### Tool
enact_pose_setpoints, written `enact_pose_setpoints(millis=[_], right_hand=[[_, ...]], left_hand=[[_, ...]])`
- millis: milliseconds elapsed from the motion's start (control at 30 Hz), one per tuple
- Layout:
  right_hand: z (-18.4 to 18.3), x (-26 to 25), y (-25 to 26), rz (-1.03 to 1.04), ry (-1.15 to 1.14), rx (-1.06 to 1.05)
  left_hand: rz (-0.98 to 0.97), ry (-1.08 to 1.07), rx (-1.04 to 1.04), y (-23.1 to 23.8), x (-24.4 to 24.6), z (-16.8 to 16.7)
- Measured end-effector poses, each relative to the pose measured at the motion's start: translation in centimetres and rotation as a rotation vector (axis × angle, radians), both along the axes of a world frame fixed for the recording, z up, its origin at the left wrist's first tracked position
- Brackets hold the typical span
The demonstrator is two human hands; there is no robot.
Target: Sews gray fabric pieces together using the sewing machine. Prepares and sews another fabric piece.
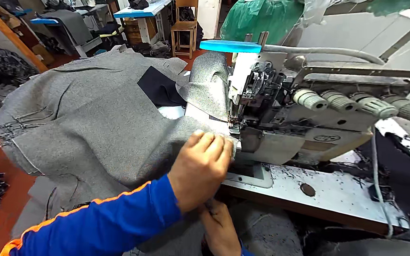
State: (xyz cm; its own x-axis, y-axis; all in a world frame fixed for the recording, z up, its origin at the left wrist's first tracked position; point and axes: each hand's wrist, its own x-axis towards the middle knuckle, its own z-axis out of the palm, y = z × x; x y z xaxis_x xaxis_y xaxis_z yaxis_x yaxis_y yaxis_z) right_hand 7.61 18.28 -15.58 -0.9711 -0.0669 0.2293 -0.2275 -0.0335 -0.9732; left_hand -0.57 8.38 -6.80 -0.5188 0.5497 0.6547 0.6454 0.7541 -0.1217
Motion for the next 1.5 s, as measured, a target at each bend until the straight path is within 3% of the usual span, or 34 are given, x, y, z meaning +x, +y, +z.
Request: enact_pose_setpoints(millis=[67,200,333,500,600,733,933,1100,1233,1333,1400,1433,1500], right_hand=[[0.6,-0.3,1.0,0.016,0.037,-0.074],[2.9,-1.1,2.9,0.068,0.041,-0.217],[3.4,-2.3,5.3,0.11,0.124,-0.158],[3.7,-3.2,5.8,0.092,0.229,-0.026],[3.2,-3.5,4.5,-0.093,0.3,0.11],[3.0,-4.3,2.6,-0.257,0.324,0.136],[3.8,-6.7,2.0,-0.289,0.315,0.003],[3.7,-7.4,1.6,-0.245,0.305,-0.143],[1.0,-6.0,1.9,-0.337,0.44,0.072],[-0.9,-5.7,5.2,-0.477,0.605,0.446],[-2.2,-5.9,7.3,-0.559,0.651,0.706],[-2.7,-6.0,7.7,-0.599,0.683,0.815],[-3.3,-6.0,7.5,-0.68,0.739,0.98]], left_hand=[[0.041,-0.045,-0.018,0.6,0.1,-0.4],[-0.067,-0.233,0.073,1.1,-1.1,1.3],[-0.19,-0.247,0.116,0.5,2.3,2.3],[-0.182,-0.148,-0.017,-0.9,7.1,-2.6],[-0.125,0.064,-0.019,-2.3,4.7,-4.3],[-0.311,0.144,-0.066,-3.9,1.0,-2.8],[-0.564,0.032,-0.141,-4.3,-3.7,0.7],[-0.638,-0.066,-0.113,-3.6,-5.5,1.8],[-0.488,-0.104,-0.016,-4.2,-2.9,-1.1],[0.03,-0.028,0.23,-7.2,-1.3,-6.5],[0.355,-0.221,0.301,-9.5,-3.9,-7.8],[0.427,-0.37,0.352,-9.8,-6.4,-7.3],[0.446,-0.445,0.39,-9.6,-13.2,-6.8]])
